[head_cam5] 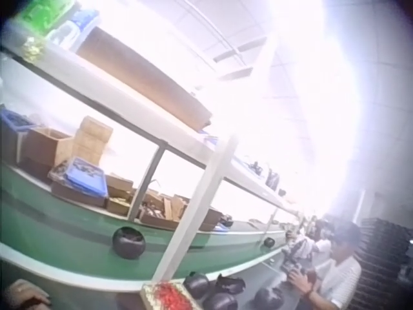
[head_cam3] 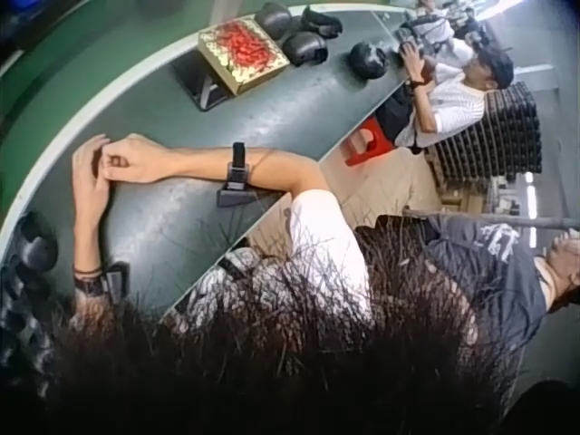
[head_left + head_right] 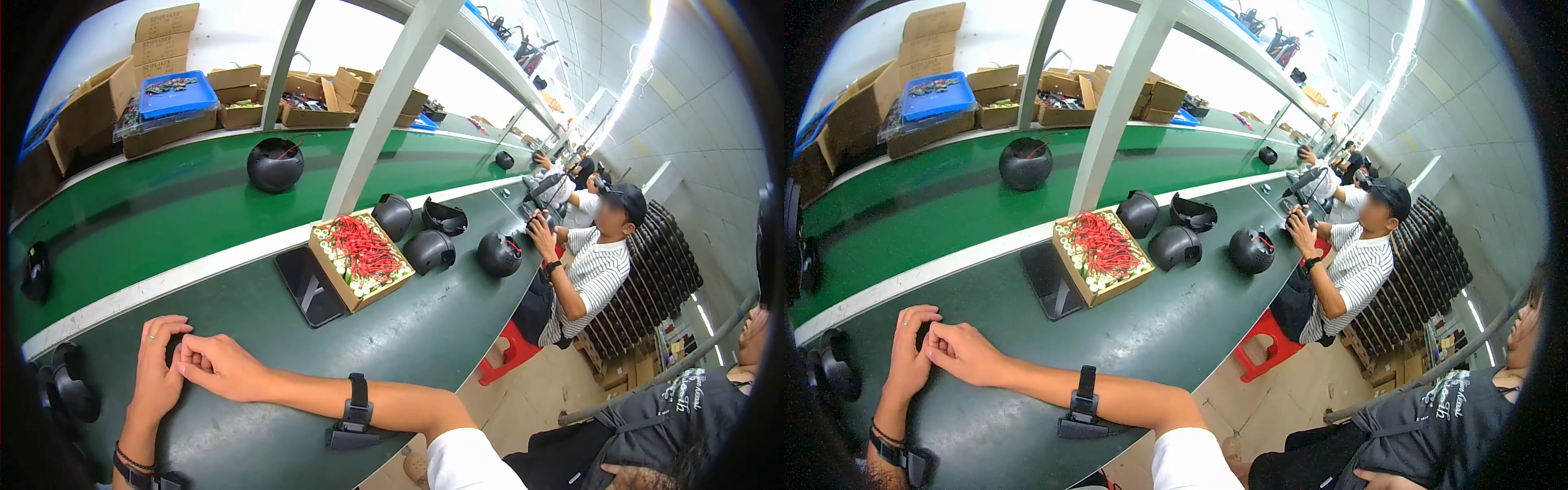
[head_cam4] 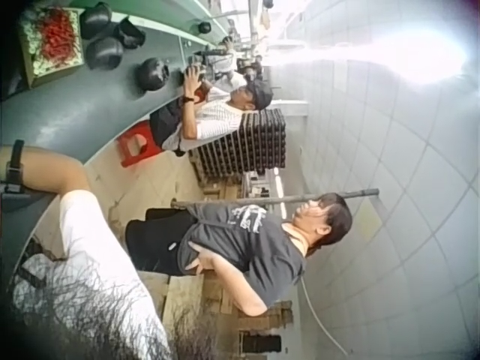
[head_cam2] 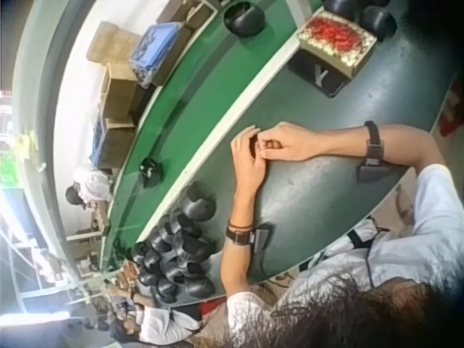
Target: Assembling electronic components into black plastic spherical housings on a manufacturing production line.
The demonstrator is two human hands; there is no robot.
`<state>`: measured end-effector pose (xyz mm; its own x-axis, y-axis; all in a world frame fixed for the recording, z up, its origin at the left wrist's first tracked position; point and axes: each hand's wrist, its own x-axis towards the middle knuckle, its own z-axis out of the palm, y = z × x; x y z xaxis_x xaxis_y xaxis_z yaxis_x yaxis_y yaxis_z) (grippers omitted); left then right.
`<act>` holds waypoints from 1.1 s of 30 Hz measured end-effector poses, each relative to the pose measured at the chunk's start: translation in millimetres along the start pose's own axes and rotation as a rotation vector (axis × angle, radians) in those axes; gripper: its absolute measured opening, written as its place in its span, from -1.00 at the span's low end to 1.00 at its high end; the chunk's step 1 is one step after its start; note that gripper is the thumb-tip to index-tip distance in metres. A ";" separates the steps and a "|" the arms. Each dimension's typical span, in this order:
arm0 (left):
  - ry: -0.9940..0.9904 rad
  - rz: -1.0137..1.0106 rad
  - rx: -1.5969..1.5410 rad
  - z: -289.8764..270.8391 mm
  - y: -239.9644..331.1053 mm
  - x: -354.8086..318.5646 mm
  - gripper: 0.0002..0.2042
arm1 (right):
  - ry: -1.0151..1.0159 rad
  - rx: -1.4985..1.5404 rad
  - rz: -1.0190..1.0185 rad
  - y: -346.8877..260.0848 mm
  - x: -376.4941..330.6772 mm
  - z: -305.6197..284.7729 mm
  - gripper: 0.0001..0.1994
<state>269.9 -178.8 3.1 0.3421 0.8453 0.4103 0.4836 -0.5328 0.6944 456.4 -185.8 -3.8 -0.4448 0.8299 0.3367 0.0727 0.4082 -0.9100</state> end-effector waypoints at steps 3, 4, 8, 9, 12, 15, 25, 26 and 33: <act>-0.020 0.013 0.000 0.9 5.7 2.5 -0.72 | 0.007 0.046 0.024 1.2 -3.8 -2.5 -0.78; -0.023 0.009 -0.006 0.9 7.6 2.4 -0.72 | 0.009 0.050 0.021 1.5 -3.1 -1.6 -0.78; -0.015 0.021 0.031 -0.2 1.9 0.0 -0.71 | -0.010 0.050 0.035 -0.7 -1.7 -1.9 -0.79; -0.014 0.020 0.031 0.3 1.9 1.3 -0.71 | -0.008 0.041 0.028 -0.4 -0.5 -1.9 -0.79; -0.028 0.011 -0.004 1.2 2.4 3.5 -0.72 | 0.015 0.037 0.002 1.1 -1.9 -2.4 -0.80; -0.016 0.025 0.031 0.0 -0.2 2.1 -0.71 | 0.008 0.029 -0.005 1.5 1.0 0.1 -0.80; -0.044 0.005 0.029 -0.6 3.9 2.8 -0.72 | 0.017 0.020 -0.041 2.2 -0.4 -1.3 -0.81; -0.048 -0.002 0.021 0.0 4.2 3.3 -0.72 | 0.015 0.021 -0.023 2.0 -1.4 -2.6 -0.81; -0.045 -0.009 0.022 -0.2 2.9 2.0 -0.73 | 0.002 0.012 0.007 -0.2 -1.2 -2.1 -0.81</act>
<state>271.7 -178.6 6.1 0.3736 0.8475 0.3770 0.5045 -0.5267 0.6842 458.8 -186.1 -3.6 -0.4425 0.8336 0.3305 0.0651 0.3975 -0.9153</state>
